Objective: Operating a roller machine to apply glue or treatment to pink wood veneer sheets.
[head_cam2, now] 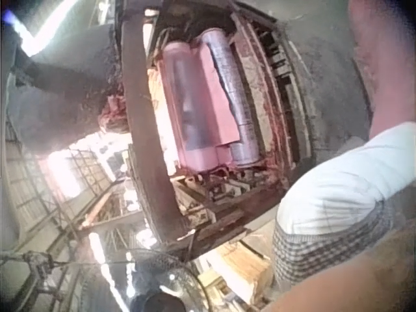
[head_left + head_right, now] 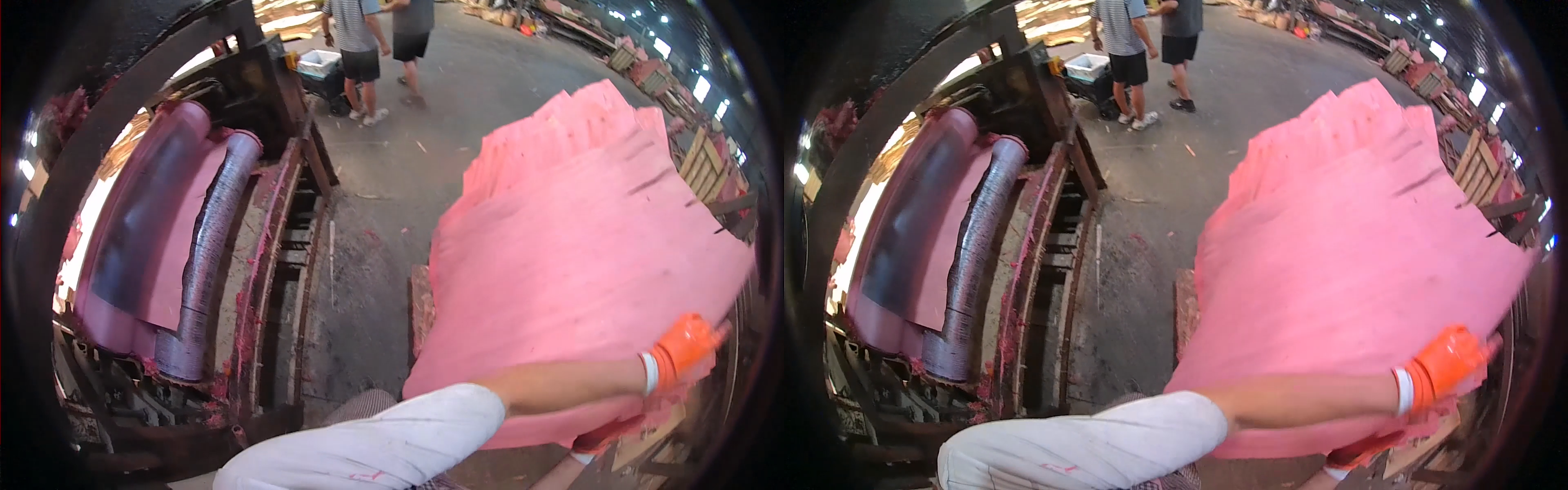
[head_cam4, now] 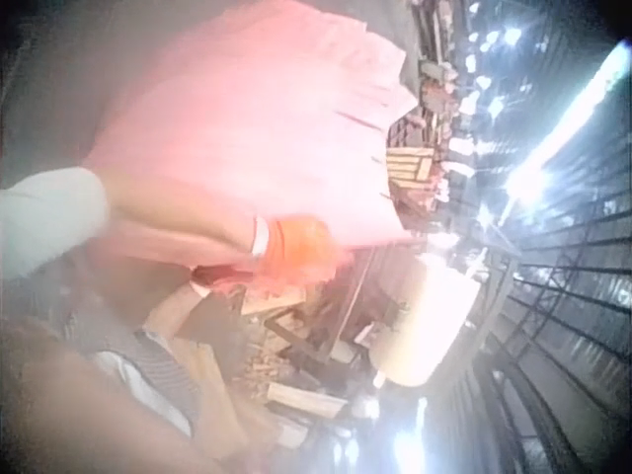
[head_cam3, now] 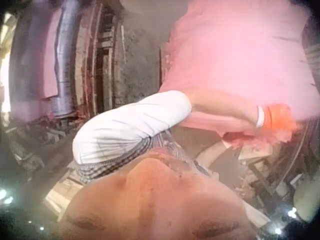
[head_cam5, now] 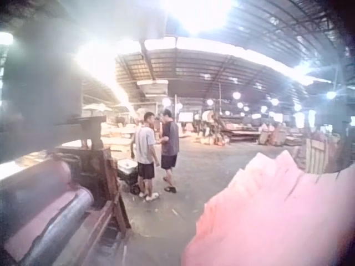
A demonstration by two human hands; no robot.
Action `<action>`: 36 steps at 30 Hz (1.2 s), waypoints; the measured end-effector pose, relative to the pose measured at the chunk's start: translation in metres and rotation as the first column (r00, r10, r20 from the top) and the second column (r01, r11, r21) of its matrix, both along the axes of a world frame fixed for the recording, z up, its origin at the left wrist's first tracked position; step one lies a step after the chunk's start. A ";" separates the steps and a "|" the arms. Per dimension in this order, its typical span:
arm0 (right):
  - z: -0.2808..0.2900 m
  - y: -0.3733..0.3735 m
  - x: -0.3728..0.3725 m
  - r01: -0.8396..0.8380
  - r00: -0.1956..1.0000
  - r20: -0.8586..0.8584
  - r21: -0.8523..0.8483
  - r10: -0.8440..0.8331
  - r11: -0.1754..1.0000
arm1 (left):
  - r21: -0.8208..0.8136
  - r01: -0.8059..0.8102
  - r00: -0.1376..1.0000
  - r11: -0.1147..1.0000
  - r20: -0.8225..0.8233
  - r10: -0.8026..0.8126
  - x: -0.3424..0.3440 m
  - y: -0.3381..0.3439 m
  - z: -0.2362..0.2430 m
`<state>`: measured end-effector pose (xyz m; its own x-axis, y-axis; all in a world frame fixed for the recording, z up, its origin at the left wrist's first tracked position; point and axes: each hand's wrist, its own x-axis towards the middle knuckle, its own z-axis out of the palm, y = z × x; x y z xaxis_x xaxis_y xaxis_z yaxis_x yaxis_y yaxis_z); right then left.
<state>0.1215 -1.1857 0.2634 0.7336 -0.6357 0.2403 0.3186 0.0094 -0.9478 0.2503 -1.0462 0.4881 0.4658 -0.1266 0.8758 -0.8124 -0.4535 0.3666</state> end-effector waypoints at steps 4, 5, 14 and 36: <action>-0.075 -0.009 -0.027 -0.419 0.906 0.072 -0.008 0.418 0.908 | -0.270 0.326 0.851 0.906 -0.334 -0.405 0.002 -0.009 -0.042; -0.080 -0.008 -0.036 -0.629 0.772 0.099 -0.023 0.628 0.777 | -0.517 0.424 0.668 0.743 -0.376 -0.642 -0.019 0.012 -0.039; 0.054 0.133 -0.024 -0.831 0.504 -0.623 -0.161 0.599 0.532 | -0.232 -0.321 0.854 0.918 -0.490 0.175 -0.151 0.301 -0.105; 0.093 0.083 0.354 0.227 0.969 0.241 -0.798 0.050 -0.559 | -0.154 -0.733 0.042 -0.663 -0.982 0.182 -0.761 0.742 -0.363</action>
